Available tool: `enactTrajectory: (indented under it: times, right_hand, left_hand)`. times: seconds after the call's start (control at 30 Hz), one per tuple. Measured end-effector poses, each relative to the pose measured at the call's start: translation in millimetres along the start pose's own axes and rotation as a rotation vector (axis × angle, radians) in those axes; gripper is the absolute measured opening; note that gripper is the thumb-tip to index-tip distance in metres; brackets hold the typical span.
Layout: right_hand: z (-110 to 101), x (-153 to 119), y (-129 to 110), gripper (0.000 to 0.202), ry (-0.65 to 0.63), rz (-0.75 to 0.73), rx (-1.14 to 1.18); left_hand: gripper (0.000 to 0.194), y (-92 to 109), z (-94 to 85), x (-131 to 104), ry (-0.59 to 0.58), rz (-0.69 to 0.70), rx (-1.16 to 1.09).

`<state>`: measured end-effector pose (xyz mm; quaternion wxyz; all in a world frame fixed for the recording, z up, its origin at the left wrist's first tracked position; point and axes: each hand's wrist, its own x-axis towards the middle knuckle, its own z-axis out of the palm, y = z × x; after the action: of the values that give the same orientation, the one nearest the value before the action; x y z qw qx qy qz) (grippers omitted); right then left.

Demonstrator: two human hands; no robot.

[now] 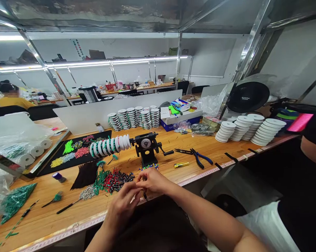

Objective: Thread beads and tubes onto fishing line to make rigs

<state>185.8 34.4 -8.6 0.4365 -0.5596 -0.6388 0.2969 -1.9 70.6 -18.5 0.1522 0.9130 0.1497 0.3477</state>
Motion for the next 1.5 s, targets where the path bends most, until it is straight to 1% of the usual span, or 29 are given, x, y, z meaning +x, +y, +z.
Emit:
enactTrajectory:
  times: [0.07, 0.1, 0.17, 0.2, 0.23, 0.3, 0.37, 0.4, 0.43, 0.47, 0.57, 0.63, 0.67, 0.7, 0.77, 0.83, 0.87, 0.9, 0.97, 1.03, 1.1, 1.13, 1.2, 1.27, 1.3, 1.33, 1.37, 1.47, 1.5]
  right_hand:
    - [4, -14, -8, 0.006, 0.170, 0.005, -0.017]
    - [6, -23, -13, 0.004, 0.271, -0.006, -0.019]
    - [11, -43, -19, 0.013, 0.417, -0.039, 0.003]
    - [15, -53, -21, 0.018, 0.445, -0.044, 0.026]
    - [18, -61, -21, 0.018, 0.439, -0.032, 0.063]
    - [25, -71, -20, 0.013, 0.361, 0.050, 0.187]
    - [31, -76, -17, 0.017, 0.301, 0.136, 0.329]
    - [33, -77, -16, 0.016, 0.293, 0.144, 0.362]
    - [34, -78, -15, 0.014, 0.303, 0.117, 0.342]
    - [34, -79, -15, 0.011, 0.330, 0.058, 0.268]
    - [30, -81, -17, 0.015, 0.396, -0.209, -0.113]
    - [24, -78, -18, 0.015, 0.368, -0.343, -0.290]
    - [20, -74, -18, 0.014, 0.329, -0.360, -0.309]
    - [17, -70, -18, 0.012, 0.278, -0.341, -0.285]
    - [10, -56, -16, 0.011, 0.178, -0.239, -0.172]
    - [5, -40, -11, 0.012, 0.118, -0.132, -0.074]
    - [3, -32, -8, 0.011, 0.099, -0.102, -0.048]
    - [2, -24, -5, 0.011, 0.080, -0.084, -0.030]
    - [-1, -10, 1, 0.012, 0.025, -0.050, 0.009]
    - [-2, -3, 4, 0.016, -0.013, -0.026, 0.038]
    - [-1, -5, 1, 0.013, 0.029, -0.005, 0.053]
    - [0, -10, -3, 0.009, 0.082, 0.007, 0.055]
    - [4, -26, -11, 0.003, 0.245, 0.017, 0.054]
    - [10, -46, -19, 0.014, 0.391, -0.011, 0.048]
    - [13, -55, -22, 0.018, 0.431, -0.028, 0.046]
    - [16, -63, -23, 0.020, 0.445, -0.035, 0.056]
    - [20, -70, -23, 0.018, 0.429, -0.025, 0.086]
    - [29, -80, -20, 0.014, 0.323, 0.078, 0.273]
    - [31, -81, -19, 0.014, 0.307, 0.084, 0.305]
  left_hand:
    - [0.010, 7, 0.9, 4, 0.049, -0.120, -0.051]
    - [0.011, 10, 1.0, 5, 0.067, -0.170, -0.079]
    - [0.017, 17, 0.7, 5, 0.092, -0.253, -0.145]
    - [0.020, 19, 0.4, 5, 0.100, -0.285, -0.178]
    - [0.022, 21, 0.1, 4, 0.106, -0.310, -0.209]
    - [0.023, 24, -0.2, 2, 0.113, -0.347, -0.260]
    - [0.022, 25, 0.0, 1, 0.123, -0.366, -0.295]
    - [0.021, 25, 0.4, 1, 0.130, -0.370, -0.306]
    - [0.019, 25, 0.8, 2, 0.137, -0.371, -0.313]
    - [0.018, 25, 1.3, 2, 0.144, -0.371, -0.314]
    - [0.011, 27, 2.4, 4, 0.165, -0.368, -0.298]
    - [0.007, 28, 2.0, 5, 0.166, -0.342, -0.262]
    - [0.008, 29, 1.4, 5, 0.160, -0.309, -0.225]
    - [0.009, 28, 0.3, 5, 0.150, -0.261, -0.175]
    - [0.012, 25, -2.6, 4, 0.105, -0.116, -0.049]
    - [0.017, 18, -5.7, 1, 0.038, 0.018, 0.035]
    - [0.020, 14, -7.0, 0, 0.005, 0.066, 0.048]
    - [0.022, 10, -7.7, 0, -0.024, 0.098, 0.046]
    - [0.025, 3, -7.6, 0, -0.052, 0.112, 0.012]
    - [0.024, 1, -5.4, 3, -0.040, 0.077, -0.025]
    - [0.018, 3, -2.5, 7, 0.006, -0.008, -0.060]
    - [0.013, 5, -1.3, 8, 0.034, -0.063, -0.080]
    - [0.008, 11, 0.5, 10, 0.080, -0.173, -0.132]
    - [0.010, 17, 1.3, 10, 0.110, -0.270, -0.203]
    - [0.012, 19, 1.6, 9, 0.121, -0.310, -0.242]
    - [0.014, 21, 1.8, 8, 0.129, -0.344, -0.278]
    - [0.016, 23, 2.1, 7, 0.136, -0.373, -0.311]
    - [0.019, 26, 3.1, 6, 0.143, -0.425, -0.379]
    - [0.019, 27, 3.5, 6, 0.145, -0.432, -0.392]
